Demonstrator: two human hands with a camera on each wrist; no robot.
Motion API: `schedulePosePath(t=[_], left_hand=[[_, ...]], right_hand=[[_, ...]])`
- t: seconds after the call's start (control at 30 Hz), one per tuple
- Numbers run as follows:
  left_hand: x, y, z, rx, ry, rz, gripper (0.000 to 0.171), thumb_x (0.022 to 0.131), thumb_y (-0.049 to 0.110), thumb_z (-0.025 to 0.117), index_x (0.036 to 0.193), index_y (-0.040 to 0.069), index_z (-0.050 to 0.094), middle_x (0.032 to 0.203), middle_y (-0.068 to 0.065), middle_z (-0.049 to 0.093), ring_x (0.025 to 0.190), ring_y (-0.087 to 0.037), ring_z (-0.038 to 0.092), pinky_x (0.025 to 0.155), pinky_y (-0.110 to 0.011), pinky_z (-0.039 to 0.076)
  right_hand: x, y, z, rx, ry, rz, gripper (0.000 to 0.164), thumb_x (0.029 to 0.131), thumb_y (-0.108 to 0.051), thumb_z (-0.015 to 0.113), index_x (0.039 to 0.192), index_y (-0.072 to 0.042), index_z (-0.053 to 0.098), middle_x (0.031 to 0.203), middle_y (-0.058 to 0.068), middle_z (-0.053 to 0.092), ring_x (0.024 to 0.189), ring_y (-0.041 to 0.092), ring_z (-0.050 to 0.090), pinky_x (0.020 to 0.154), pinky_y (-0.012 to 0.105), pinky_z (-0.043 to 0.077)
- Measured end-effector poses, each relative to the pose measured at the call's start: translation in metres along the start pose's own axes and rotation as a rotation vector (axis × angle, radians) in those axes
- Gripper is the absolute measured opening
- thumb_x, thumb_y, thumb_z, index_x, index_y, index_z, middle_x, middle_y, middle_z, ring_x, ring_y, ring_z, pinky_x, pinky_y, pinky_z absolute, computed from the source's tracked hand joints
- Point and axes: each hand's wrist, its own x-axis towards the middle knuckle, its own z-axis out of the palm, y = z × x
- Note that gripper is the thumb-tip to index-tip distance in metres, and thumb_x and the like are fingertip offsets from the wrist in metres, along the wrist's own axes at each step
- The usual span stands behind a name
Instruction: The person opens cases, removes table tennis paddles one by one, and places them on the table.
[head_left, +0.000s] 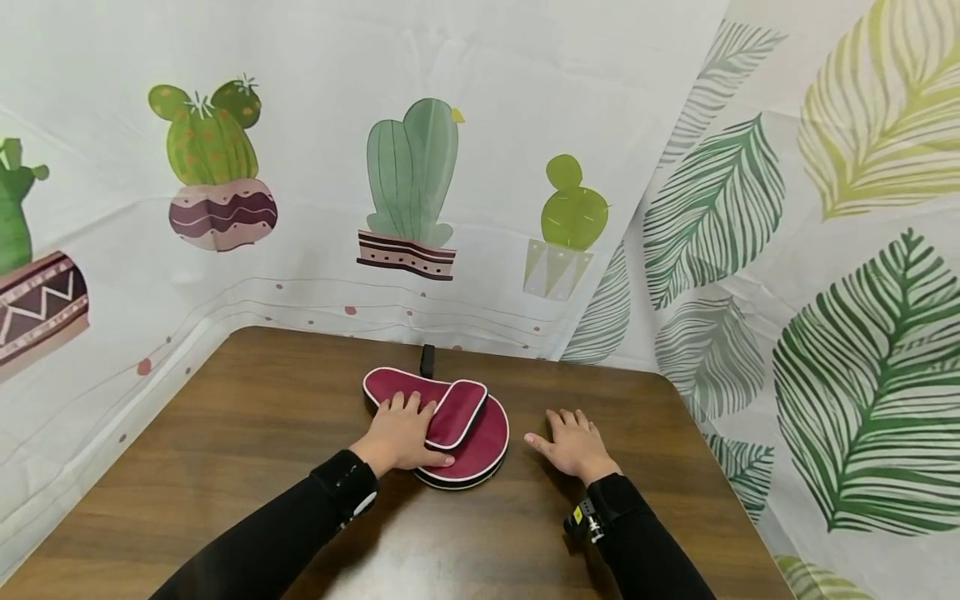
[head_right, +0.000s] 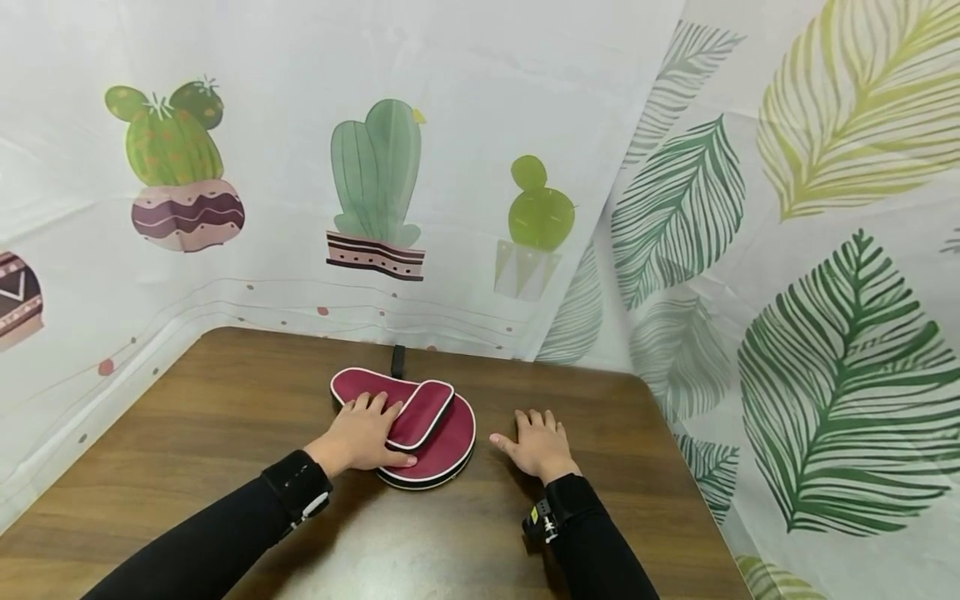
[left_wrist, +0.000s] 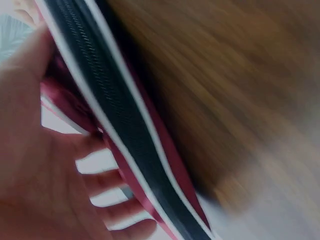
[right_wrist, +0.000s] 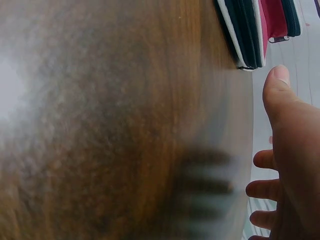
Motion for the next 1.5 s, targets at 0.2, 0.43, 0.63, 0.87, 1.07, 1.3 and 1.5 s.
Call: schedulePosePath(t=[0.2,0.43,0.63,0.87,1.07,1.3,1.5], left_hand=[[-0.007,0.012,0.003,0.051,0.009,-0.028,0.113,0.072,0.087,0.058,0.146,0.002,0.048,0.143,-0.027,0.046,0.130,-0.048,0.041,0.108,-0.060,0.034],[-0.021,0.024,-0.002,0.035,0.015,-0.074,0.112,0.071,0.085,0.062,0.143,-0.001,0.051,0.140,-0.030,0.048,0.126,-0.051,0.041,0.104,-0.064,0.036],[-0.033,0.033,-0.011,0.019,-0.019,-0.091,0.107,0.069,0.081,0.067,0.136,-0.001,0.055,0.130,-0.026,0.052,0.120,-0.048,0.044,0.096,-0.063,0.044],[-0.035,0.023,-0.021,-0.014,-0.047,-0.043,0.103,0.065,0.078,0.074,0.136,0.005,0.056,0.127,-0.020,0.054,0.119,-0.042,0.048,0.098,-0.059,0.042],[-0.020,-0.001,-0.015,-0.063,-0.096,0.129,0.118,0.066,0.080,0.070,0.151,0.005,0.041,0.156,-0.017,0.038,0.145,-0.041,0.032,0.117,-0.059,0.024],[-0.018,-0.004,0.000,-0.069,-0.057,0.145,0.121,0.068,0.083,0.065,0.153,0.002,0.036,0.157,-0.019,0.038,0.143,-0.042,0.036,0.116,-0.061,0.026],[-0.025,0.005,0.003,-0.071,-0.047,0.143,0.122,0.068,0.083,0.065,0.152,0.000,0.037,0.155,-0.020,0.039,0.142,-0.044,0.036,0.114,-0.064,0.027]], right_hand=[[0.000,-0.001,0.005,0.000,-0.002,-0.003,0.079,0.097,-0.066,0.047,0.149,-0.006,0.046,0.151,0.021,0.044,0.144,0.049,0.030,0.116,0.064,0.024],[0.000,0.000,0.006,-0.004,0.001,-0.006,0.079,0.097,-0.065,0.047,0.149,-0.005,0.047,0.151,0.021,0.044,0.144,0.049,0.030,0.116,0.064,0.024],[0.000,-0.001,0.006,0.015,-0.009,-0.010,0.079,0.097,-0.066,0.045,0.150,-0.007,0.045,0.153,0.021,0.042,0.146,0.049,0.027,0.117,0.063,0.022],[0.001,-0.003,0.004,0.046,-0.003,-0.027,0.076,0.099,-0.063,0.046,0.150,-0.006,0.045,0.153,0.022,0.042,0.146,0.048,0.027,0.117,0.063,0.022],[0.003,-0.003,0.009,0.114,-0.018,-0.036,0.075,0.099,-0.061,0.046,0.150,-0.006,0.044,0.153,0.023,0.041,0.147,0.049,0.025,0.118,0.062,0.021],[0.007,-0.002,0.009,0.220,-0.008,-0.081,0.068,0.102,-0.053,0.047,0.148,-0.003,0.046,0.150,0.023,0.045,0.145,0.047,0.030,0.116,0.061,0.025],[0.009,-0.005,0.009,0.270,0.009,-0.120,0.056,0.104,-0.043,0.051,0.146,-0.006,0.049,0.145,0.018,0.052,0.139,0.040,0.041,0.113,0.055,0.035]])
